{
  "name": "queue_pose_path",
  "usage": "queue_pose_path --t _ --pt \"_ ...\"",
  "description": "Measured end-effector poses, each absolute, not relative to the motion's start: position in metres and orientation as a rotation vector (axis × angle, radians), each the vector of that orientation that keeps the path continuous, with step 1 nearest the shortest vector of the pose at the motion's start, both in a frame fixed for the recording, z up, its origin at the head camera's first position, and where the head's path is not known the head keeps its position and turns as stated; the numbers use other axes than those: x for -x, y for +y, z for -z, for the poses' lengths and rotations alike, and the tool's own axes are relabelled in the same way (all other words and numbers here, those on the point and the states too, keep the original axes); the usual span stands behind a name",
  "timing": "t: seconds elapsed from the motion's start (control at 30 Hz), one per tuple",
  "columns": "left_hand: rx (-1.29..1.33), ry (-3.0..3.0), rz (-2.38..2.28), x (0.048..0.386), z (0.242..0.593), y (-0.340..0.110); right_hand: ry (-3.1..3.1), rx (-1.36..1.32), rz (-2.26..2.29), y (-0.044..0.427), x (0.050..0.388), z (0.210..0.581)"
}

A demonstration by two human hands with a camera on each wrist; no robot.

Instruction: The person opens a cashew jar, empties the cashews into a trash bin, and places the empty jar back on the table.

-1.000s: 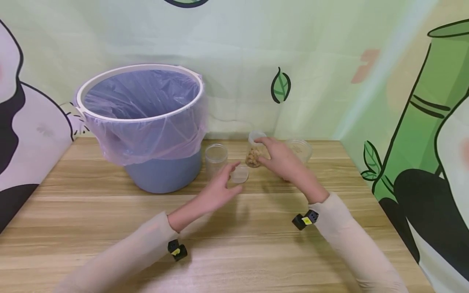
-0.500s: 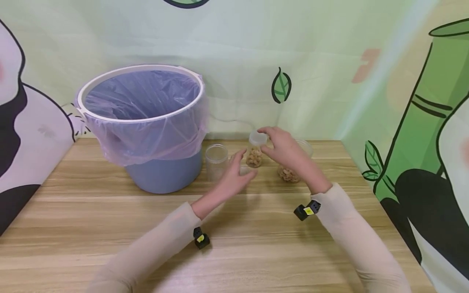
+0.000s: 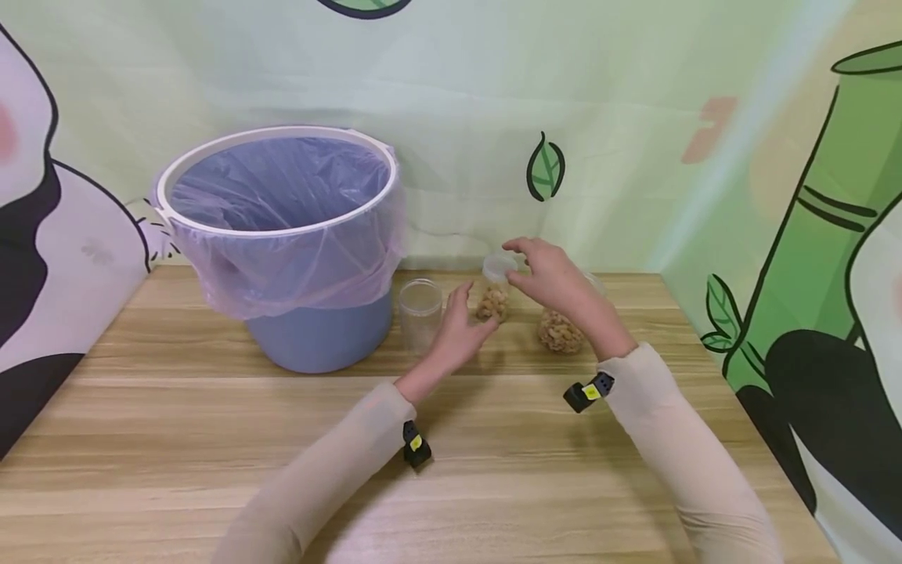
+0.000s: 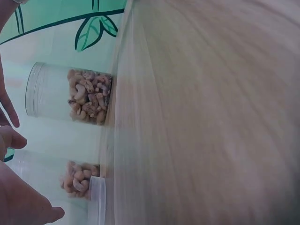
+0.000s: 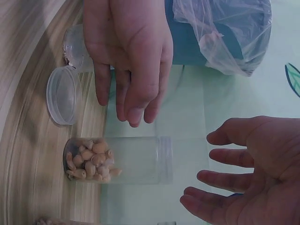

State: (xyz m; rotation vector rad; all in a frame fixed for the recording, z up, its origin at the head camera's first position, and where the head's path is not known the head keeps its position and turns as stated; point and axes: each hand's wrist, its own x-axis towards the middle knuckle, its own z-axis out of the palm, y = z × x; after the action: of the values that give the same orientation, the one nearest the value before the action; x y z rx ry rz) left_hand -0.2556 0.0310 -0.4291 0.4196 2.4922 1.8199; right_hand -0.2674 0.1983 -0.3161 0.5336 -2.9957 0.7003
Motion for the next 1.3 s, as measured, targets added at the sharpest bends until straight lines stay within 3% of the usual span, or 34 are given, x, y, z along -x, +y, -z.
queue_pose_path --t 0.87,1.3 --pt "-0.257 2.27 -2.083 0.294 0.436 0.064 -3.103 -0.42 -0.769 0.189 0.298 0.324" --pt "-0.18 2.223 -2.19 0.303 0.44 0.073 -2.971 -0.266 -1.016 0.187 0.304 0.355"
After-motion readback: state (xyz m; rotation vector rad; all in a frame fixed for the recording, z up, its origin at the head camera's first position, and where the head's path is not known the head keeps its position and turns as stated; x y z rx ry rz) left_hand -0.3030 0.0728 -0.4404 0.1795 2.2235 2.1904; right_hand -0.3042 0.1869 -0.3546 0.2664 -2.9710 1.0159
